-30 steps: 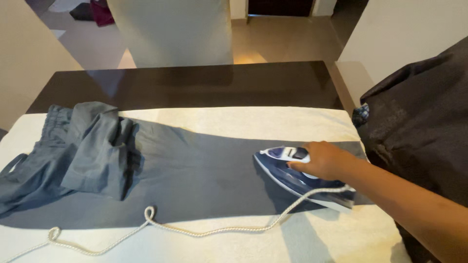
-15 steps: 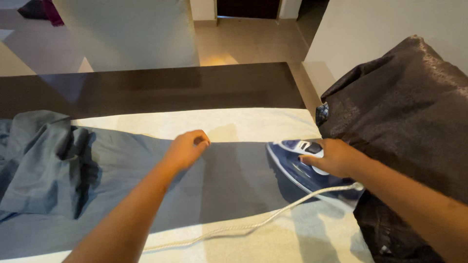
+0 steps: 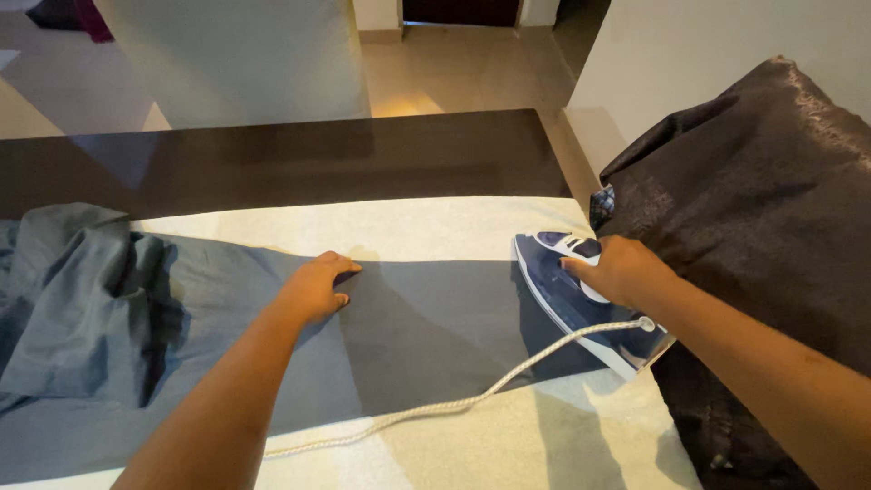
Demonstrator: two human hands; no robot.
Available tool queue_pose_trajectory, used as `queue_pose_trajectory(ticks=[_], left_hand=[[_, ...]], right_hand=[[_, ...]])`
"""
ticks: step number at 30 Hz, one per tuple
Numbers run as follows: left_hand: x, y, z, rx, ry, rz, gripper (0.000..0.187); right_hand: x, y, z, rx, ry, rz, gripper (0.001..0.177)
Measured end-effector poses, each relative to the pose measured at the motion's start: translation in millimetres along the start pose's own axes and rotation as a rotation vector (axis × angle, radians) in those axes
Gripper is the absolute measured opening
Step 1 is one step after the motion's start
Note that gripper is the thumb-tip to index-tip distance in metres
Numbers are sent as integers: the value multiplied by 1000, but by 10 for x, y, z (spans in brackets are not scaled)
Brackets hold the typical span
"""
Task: The person irons a pair of gray pants laid out on a dining table. They use a steam iron to smooth the fabric, repeatedly adjusting and repositioning the pants to cover different sections.
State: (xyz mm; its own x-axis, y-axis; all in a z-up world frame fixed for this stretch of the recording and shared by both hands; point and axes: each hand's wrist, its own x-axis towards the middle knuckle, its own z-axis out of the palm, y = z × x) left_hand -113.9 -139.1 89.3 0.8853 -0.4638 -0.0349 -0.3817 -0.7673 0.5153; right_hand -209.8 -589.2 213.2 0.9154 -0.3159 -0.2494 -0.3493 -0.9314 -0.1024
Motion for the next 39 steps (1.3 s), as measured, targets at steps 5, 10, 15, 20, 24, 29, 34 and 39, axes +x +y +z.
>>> queue_pose_trajectory(ticks=[5, 10, 15, 20, 24, 29, 34, 39], left_hand=[[140, -34, -115, 39, -43, -29, 49], [126, -36, -136, 86, -76, -114, 45], [128, -20, -153, 4, -44, -76, 48], [126, -53, -130, -1, -61, -135, 55], [119, -103, -83, 44, -55, -122, 56], [57, -223, -30, 25, -25, -66, 60], [130, -254, -83, 90, -129, -124, 62], [-14, -342, -235, 79, -30, -126, 72]], right_hand=[[-23, 128, -61, -33, -154, -149, 69], [-96, 154, -37, 80, -164, 112, 74], [-51, 215, -33, -81, -3, -118, 82], [46, 187, 43, 72, -110, 300, 79], [75, 380, -13, 24, -186, 111, 84], [214, 559, -45, 84, 3, 137, 78], [264, 587, -150, 289, -165, 154, 72], [105, 473, -208, 133, -164, -290, 70]])
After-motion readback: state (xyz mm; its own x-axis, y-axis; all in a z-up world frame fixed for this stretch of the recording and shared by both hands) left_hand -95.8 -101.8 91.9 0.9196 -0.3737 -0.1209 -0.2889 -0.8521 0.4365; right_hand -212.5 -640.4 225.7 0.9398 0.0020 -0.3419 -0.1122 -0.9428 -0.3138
